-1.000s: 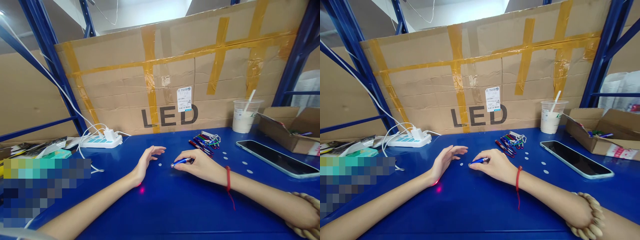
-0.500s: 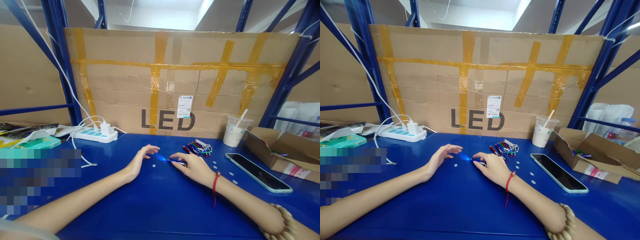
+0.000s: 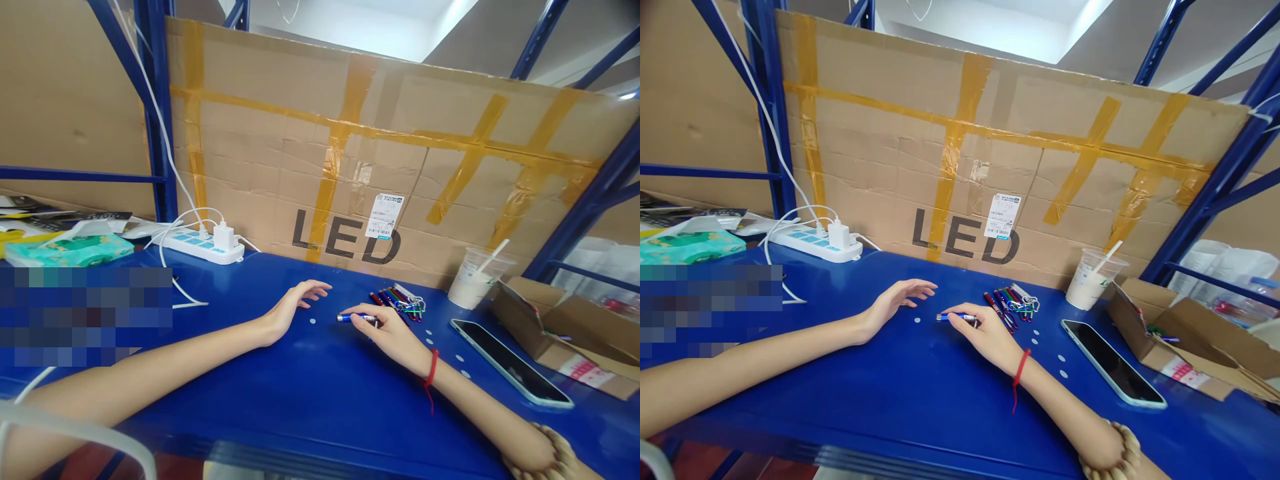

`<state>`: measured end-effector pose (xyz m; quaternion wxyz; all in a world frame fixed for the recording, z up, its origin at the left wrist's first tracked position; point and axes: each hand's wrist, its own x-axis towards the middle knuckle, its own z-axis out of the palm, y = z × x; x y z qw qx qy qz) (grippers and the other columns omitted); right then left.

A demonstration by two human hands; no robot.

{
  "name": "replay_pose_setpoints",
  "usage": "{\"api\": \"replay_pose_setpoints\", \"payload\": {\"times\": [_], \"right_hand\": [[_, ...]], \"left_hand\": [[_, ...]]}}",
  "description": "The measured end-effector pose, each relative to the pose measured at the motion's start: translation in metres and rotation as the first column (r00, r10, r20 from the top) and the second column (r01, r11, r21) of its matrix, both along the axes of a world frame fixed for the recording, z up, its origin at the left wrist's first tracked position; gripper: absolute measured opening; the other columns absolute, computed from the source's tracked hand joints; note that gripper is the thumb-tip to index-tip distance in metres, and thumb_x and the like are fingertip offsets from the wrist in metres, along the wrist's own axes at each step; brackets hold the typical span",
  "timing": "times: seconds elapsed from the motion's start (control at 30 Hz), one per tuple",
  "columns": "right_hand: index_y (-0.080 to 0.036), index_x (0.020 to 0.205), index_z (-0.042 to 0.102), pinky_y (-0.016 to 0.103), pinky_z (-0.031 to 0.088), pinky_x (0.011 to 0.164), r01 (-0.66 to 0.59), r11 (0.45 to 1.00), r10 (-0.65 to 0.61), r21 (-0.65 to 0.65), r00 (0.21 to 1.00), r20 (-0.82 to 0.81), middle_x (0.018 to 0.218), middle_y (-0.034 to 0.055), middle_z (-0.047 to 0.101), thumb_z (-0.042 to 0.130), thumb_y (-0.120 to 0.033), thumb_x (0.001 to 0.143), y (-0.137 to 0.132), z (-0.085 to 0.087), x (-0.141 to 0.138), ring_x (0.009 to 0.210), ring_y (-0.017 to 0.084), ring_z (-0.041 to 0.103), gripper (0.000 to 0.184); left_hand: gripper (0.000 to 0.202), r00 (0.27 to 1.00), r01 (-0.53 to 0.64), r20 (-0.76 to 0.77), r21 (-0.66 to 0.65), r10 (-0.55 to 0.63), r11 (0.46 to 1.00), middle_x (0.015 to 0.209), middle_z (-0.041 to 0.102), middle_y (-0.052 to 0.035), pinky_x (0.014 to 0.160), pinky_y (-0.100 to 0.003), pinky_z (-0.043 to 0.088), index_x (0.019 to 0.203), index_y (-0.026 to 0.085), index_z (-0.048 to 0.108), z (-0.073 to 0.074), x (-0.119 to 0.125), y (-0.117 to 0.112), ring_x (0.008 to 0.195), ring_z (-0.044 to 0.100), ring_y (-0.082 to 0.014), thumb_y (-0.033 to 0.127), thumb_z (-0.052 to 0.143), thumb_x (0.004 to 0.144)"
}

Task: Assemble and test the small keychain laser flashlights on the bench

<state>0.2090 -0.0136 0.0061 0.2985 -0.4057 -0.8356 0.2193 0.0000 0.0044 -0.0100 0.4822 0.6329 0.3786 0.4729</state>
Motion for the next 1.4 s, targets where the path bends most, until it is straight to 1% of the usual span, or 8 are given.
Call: {"api": "replay_pose_setpoints", "payload": {"times": [0.33, 0.5, 0.67, 0.9, 1.0, 1.1, 1.3, 1.4], "right_hand": [[-0.021, 0.096, 0.071, 0.025, 0.039, 0.055, 0.048, 0.991, -0.045, 0.126, 0.999, -0.03, 0.072, 0.0036, 0.062, 0.044, -0.041, 0.087, -0.004, 0.0, -0.002, 0.059, 0.013, 0.048, 0.034], [-0.021, 0.093, 0.071, 0.027, 0.044, 0.064, 0.09, 0.99, -0.08, 0.109, 0.993, -0.09, 0.085, 0.0056, 0.068, 0.046, -0.039, 0.086, -0.006, 0.001, -0.003, 0.076, 0.018, 0.058, 0.031], [-0.021, 0.094, 0.071, 0.025, 0.044, 0.058, 0.084, 0.994, -0.076, 0.074, 0.992, -0.1, 0.092, 0.0042, 0.07, 0.047, -0.039, 0.085, -0.005, 0.002, -0.002, 0.066, 0.015, 0.057, 0.031], [-0.017, 0.096, 0.07, 0.024, 0.037, 0.05, 0.115, 0.992, -0.109, 0.046, 0.987, -0.12, 0.067, 0.0019, 0.062, 0.039, -0.046, 0.089, 0.001, -0.002, 0.0, 0.054, 0.012, 0.047, 0.043], [-0.02, 0.102, 0.065, 0.025, 0.038, 0.055, 0.143, 0.988, -0.142, 0.056, 0.99, -0.026, 0.062, -0.0009, 0.056, 0.032, -0.045, 0.092, 0.006, -0.005, 0.003, 0.057, 0.013, 0.051, 0.042], [-0.024, 0.106, 0.057, 0.025, 0.039, 0.058, 0.256, 0.96, -0.27, 0.111, 0.953, 0.138, 0.077, -0.0014, 0.062, 0.039, -0.039, 0.09, 0.014, -0.009, 0.008, 0.063, 0.013, 0.056, 0.028], [-0.024, 0.082, 0.058, 0.024, 0.033, 0.053, 0.396, 0.861, -0.496, 0.32, 0.795, 0.349, 0.078, -0.0019, 0.064, 0.054, -0.031, 0.079, 0.027, -0.008, 0.023, 0.068, 0.016, 0.059, 0.009], [-0.022, 0.069, 0.061, 0.024, 0.033, 0.053, 0.44, 0.829, -0.55, 0.347, 0.756, 0.355, 0.084, 0.0011, 0.065, 0.055, -0.034, 0.079, 0.028, -0.003, 0.027, 0.077, 0.017, 0.061, 0.016]], "left_hand": [[0.051, 1.0, 0.022, 0.002, -0.018, -0.022, 1.0, 0.108, 0.064, -0.009, 0.091, -0.041, 0.034, 0.104, 0.018, 0.065, -0.007, 0.001, 0.006, 0.109, 0.05, -0.0273, 0.048, 0.029, 0.084], [0.049, 0.999, 0.036, -0.009, -0.023, -0.037, 0.999, 0.107, 0.065, -0.0076, 0.09, -0.04, 0.034, 0.102, 0.02, 0.066, -0.008, 0.002, 0.005, 0.109, 0.051, -0.0267, 0.048, 0.03, 0.084], [0.049, 1.0, 0.029, 0.006, -0.035, -0.028, 0.999, 0.107, 0.065, -0.0082, 0.09, -0.04, 0.034, 0.102, 0.019, 0.066, -0.005, 0.002, 0.001, 0.108, 0.051, -0.0265, 0.047, 0.029, 0.084], [0.05, 1.0, 0.013, -0.013, -0.018, -0.013, 1.0, 0.106, 0.065, -0.0076, 0.091, -0.039, 0.034, 0.103, 0.019, 0.066, -0.001, 0.001, -0.002, 0.109, 0.051, -0.0261, 0.047, 0.028, 0.085], [0.051, 1.0, 0.002, -0.03, -0.012, -0.002, 1.0, 0.106, 0.064, -0.0086, 0.091, -0.039, 0.034, 0.103, 0.018, 0.065, -0.001, 0.001, -0.003, 0.109, 0.051, -0.0267, 0.047, 0.028, 0.085], [0.052, 0.999, -0.025, -0.045, -0.012, 0.024, 1.0, 0.105, 0.064, -0.0091, 0.091, -0.04, 0.034, 0.102, 0.017, 0.065, 0.0, 0.001, -0.002, 0.109, 0.051, -0.0272, 0.048, 0.027, 0.084], [0.054, 0.996, -0.067, -0.062, -0.028, 0.065, 0.997, 0.107, 0.064, -0.0087, 0.091, -0.038, 0.035, 0.103, 0.017, 0.065, 0.005, -0.001, 0.002, 0.109, 0.051, -0.026, 0.049, 0.026, 0.083], [0.054, 0.996, -0.064, -0.069, -0.022, 0.063, 0.998, 0.112, 0.062, -0.0087, 0.092, -0.038, 0.034, 0.103, 0.017, 0.064, 0.007, -0.002, 0.003, 0.111, 0.05, -0.0265, 0.049, 0.026, 0.082]]}}
